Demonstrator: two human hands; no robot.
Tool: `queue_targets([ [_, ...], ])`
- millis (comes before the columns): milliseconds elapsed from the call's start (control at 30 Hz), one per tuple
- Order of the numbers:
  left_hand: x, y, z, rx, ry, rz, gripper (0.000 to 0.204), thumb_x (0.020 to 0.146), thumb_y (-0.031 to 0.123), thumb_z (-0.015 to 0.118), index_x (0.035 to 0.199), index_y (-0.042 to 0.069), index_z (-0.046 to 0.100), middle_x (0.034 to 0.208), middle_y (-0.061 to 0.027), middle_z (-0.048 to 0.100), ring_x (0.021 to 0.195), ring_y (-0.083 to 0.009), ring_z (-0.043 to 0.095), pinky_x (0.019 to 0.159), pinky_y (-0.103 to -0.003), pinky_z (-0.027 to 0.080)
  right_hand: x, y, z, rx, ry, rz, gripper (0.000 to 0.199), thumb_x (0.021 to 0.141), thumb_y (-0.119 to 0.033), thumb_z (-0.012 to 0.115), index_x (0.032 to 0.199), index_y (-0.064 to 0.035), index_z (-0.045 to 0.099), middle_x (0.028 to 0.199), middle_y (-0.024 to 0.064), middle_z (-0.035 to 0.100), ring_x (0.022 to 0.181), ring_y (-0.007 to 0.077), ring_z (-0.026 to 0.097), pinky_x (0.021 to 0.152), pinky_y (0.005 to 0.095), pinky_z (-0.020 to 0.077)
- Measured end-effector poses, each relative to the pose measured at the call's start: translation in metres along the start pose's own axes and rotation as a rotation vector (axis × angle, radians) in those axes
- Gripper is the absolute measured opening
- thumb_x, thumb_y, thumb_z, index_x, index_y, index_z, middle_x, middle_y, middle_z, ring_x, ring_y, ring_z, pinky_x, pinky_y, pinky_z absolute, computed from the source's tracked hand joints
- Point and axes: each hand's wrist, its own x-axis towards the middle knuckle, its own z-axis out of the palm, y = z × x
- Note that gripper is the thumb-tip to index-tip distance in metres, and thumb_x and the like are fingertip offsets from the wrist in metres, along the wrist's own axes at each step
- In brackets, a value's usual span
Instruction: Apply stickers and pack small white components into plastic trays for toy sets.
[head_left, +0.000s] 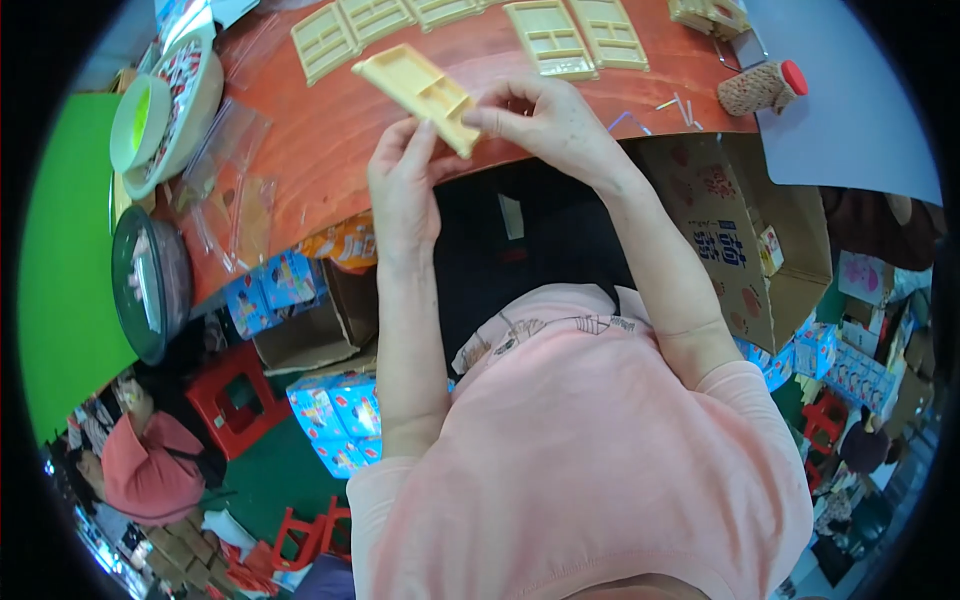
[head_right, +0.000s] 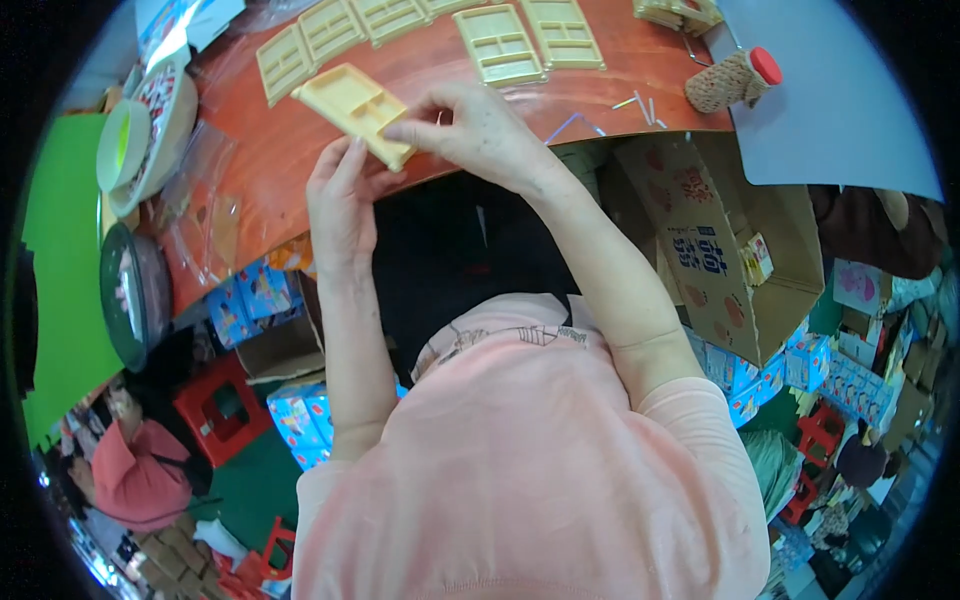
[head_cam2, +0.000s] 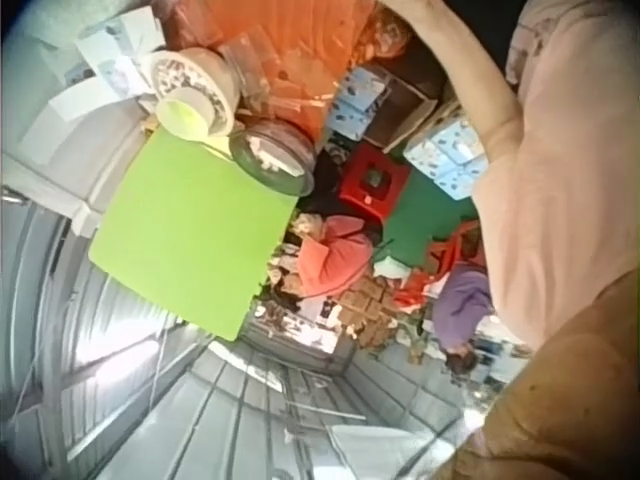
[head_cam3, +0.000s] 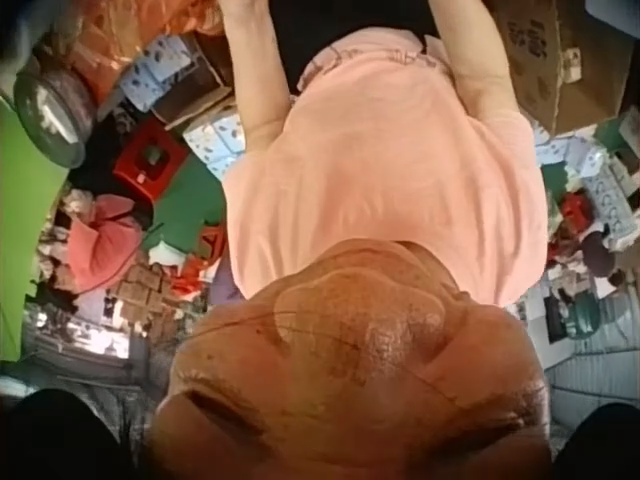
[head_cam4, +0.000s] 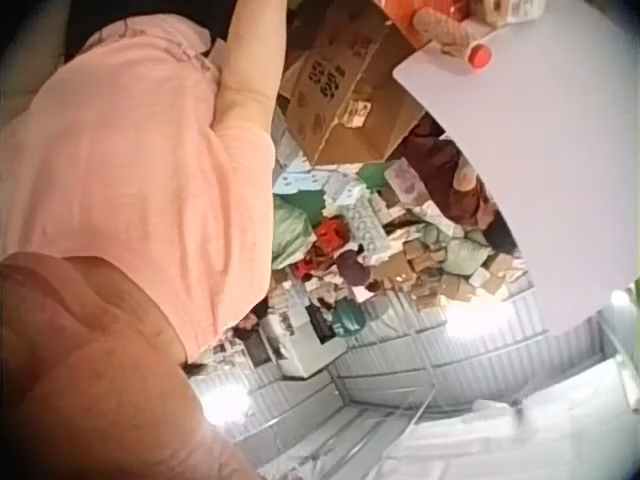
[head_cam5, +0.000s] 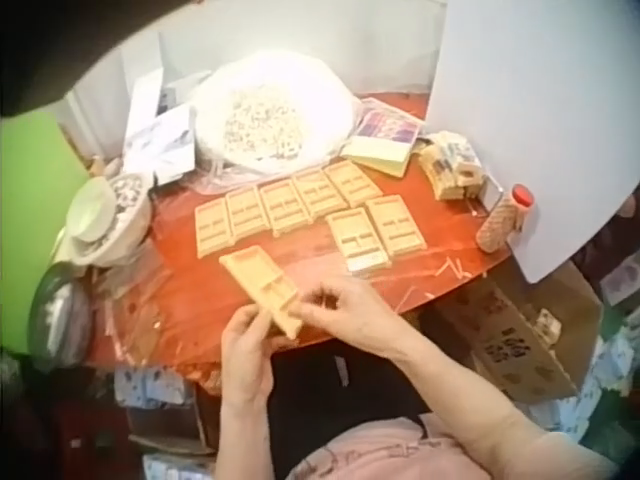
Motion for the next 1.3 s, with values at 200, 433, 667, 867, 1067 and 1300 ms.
queue_targets([
  [200,-0.005,0.003,0.002,-0.016,0.026,0.026,0.016,0.096,0.013,0.064,0.100,-0.002,0.066,0.093,-0.0102,0.070,0.075,-0.0153,0.069,0.064,-0.026,0.059,-0.007,-0.002,0.016,0.047,-0.145,-0.008,0.022,0.092,-0.021,0.069,0.093,0.0014,0.069,0.082,0.0012,0.064,0.078,0.0072,0.057,0.071,0.0246,0.0469],
  [433,-0.008,0.001,-0.008,-0.129,0.006,-0.017,0.015,0.095,0.011,0.064,0.101,-0.003,0.066,0.090,-0.0104,0.070,0.073,-0.0153,0.068,0.064,-0.027,0.057,-0.012,0.004,0.029,-0.021,-0.126,0.021,0.023,0.095,-0.021,0.065,0.099,0.0018,0.067,0.087,0.0016,0.065,0.081,0.0077,0.058,0.074,0.0252,0.0483],
  [667,-0.017,0.003,-0.010,-0.060,0.000,-0.012,0.014,0.095,0.010,0.063,0.100,-0.003,0.067,0.085,-0.0095,0.070,0.070,-0.0142,0.065,0.068,-0.025,0.053,-0.014,0.006,0.035,0.090,-0.205,0.085,0.021,0.095,-0.019,0.066,0.096,0.0019,0.068,0.083,0.0006,0.065,0.077,0.0063,0.059,0.073,0.0235,0.0499],
  [867,-0.017,0.003,-0.010,-0.079,0.000,0.006,0.015,0.096,0.011,0.063,0.099,-0.003,0.066,0.082,-0.0088,0.069,0.070,-0.0138,0.064,0.069,-0.025,0.053,-0.011,0.004,0.032,0.105,-0.242,0.047,0.021,0.095,-0.019,0.067,0.098,0.0021,0.069,0.084,0.0016,0.067,0.078,0.0057,0.061,0.073,0.0227,0.0504],
  [1067,-0.009,0.002,-0.019,-0.257,0.017,0.061,0.016,0.098,0.013,0.060,0.106,0.000,0.062,0.101,-0.0088,0.068,0.091,-0.0163,0.065,0.082,-0.032,0.053,-0.007,0.008,0.031,0.354,-0.142,0.081,0.024,0.095,-0.023,0.067,0.098,0.0004,0.070,0.084,0.0001,0.067,0.077,0.0046,0.059,0.071,0.0217,0.0488],
  [1300,0.002,0.017,-0.054,0.020,0.166,0.127,0.019,0.102,0.018,0.054,0.111,0.001,0.053,0.103,-0.0115,0.065,0.091,-0.0188,0.066,0.075,-0.036,0.057,0.024,0.014,0.027,-0.372,0.039,0.043,0.029,0.084,-0.028,0.065,0.079,0.0003,0.067,0.072,0.0107,0.067,0.069,0.0197,0.064,0.065,0.0341,0.0496],
])
